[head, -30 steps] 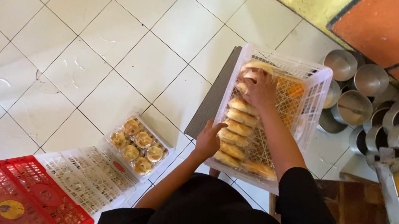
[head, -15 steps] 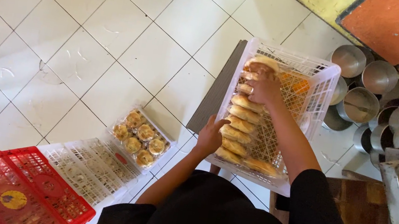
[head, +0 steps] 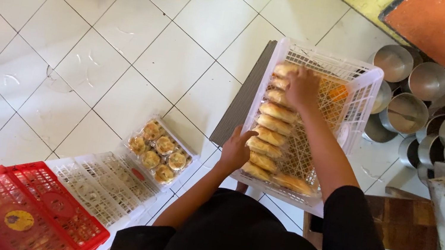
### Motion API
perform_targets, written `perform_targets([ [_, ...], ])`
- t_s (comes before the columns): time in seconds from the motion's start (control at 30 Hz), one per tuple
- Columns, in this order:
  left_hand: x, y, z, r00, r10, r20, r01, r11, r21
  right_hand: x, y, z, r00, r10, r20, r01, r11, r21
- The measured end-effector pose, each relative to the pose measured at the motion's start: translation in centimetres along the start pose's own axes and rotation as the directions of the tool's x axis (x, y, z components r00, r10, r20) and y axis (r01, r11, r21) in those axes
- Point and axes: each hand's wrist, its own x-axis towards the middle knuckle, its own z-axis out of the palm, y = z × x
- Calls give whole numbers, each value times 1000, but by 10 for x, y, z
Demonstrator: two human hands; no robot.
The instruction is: The person places individual buns into plastic bags and then arranges the bagged buns into a plastic crate.
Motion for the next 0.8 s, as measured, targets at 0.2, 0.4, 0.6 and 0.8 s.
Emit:
perform_targets([
  [0.2,-2,1,-2,999,46,-13,-46,999,-4,-12,-16,-53,995,89,-47,-84,992,97],
  [0.4,-3,5,-6,998,53,-26,-53,999,-6,-5,49,43,801,588,117,-445,453,773],
  [0.6,-1,-8,7,998,33,-58,-33,999,2,-32,38,10,917,157,367,-336,-193,922],
  [0.8,-2,-10,2,999,46,-3,-46,999,-10,-82,-11,-61,694,454,559,-430,-361,827],
])
